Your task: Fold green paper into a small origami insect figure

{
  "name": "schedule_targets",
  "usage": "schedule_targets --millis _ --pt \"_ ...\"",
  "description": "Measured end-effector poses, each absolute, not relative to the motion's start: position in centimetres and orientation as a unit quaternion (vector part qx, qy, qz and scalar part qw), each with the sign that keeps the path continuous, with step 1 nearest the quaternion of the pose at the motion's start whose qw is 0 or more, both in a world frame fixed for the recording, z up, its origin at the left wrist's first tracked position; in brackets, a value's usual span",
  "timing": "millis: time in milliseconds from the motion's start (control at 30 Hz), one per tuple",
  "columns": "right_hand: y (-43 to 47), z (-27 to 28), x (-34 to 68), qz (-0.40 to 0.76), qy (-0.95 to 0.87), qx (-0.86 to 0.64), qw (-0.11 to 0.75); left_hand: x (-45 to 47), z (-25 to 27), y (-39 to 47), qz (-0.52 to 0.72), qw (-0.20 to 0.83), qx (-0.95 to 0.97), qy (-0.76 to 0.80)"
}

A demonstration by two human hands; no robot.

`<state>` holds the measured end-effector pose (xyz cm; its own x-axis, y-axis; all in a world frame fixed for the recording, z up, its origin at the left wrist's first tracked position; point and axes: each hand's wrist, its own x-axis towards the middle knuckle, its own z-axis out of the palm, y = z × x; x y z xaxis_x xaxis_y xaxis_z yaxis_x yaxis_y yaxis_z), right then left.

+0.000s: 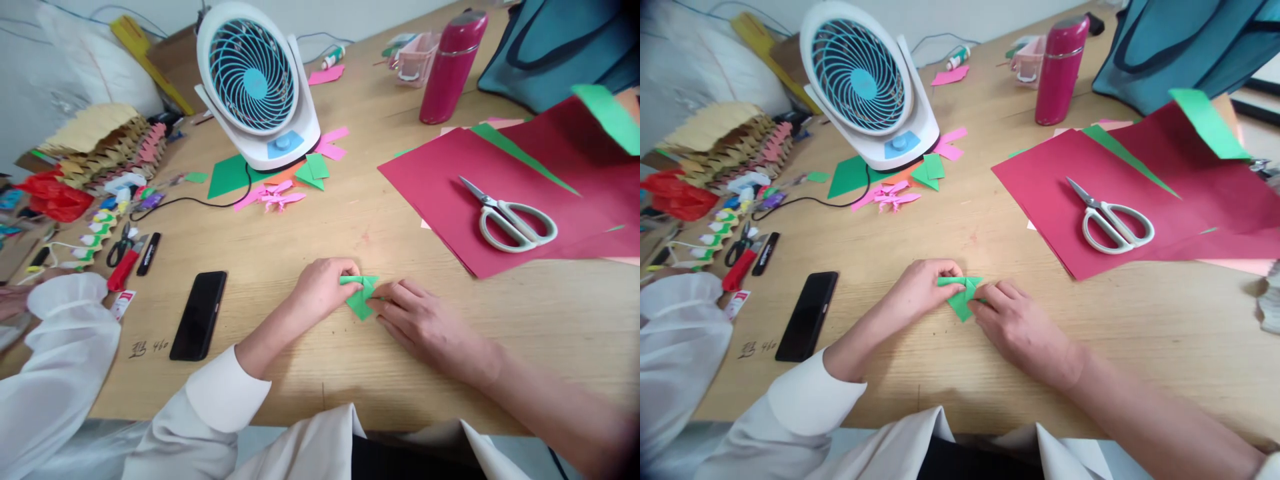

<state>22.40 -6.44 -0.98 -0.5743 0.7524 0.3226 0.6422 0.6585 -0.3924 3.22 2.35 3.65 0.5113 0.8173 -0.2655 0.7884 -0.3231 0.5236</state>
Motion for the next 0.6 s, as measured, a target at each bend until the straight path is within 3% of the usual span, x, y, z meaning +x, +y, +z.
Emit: schedule_targets --millis 267,600 --pt "-6.57 -0.80 22.55 0.181 -0.844 -0.402 0.305 3.78 3.26 2.13 0.007 0.333 0.847 0.414" --pt "-6.49 -1.07 22.57 0.125 -0.880 -0.390 0.240 3.09 3.31 1.87 -0.033 0.255 0.834 0.488"
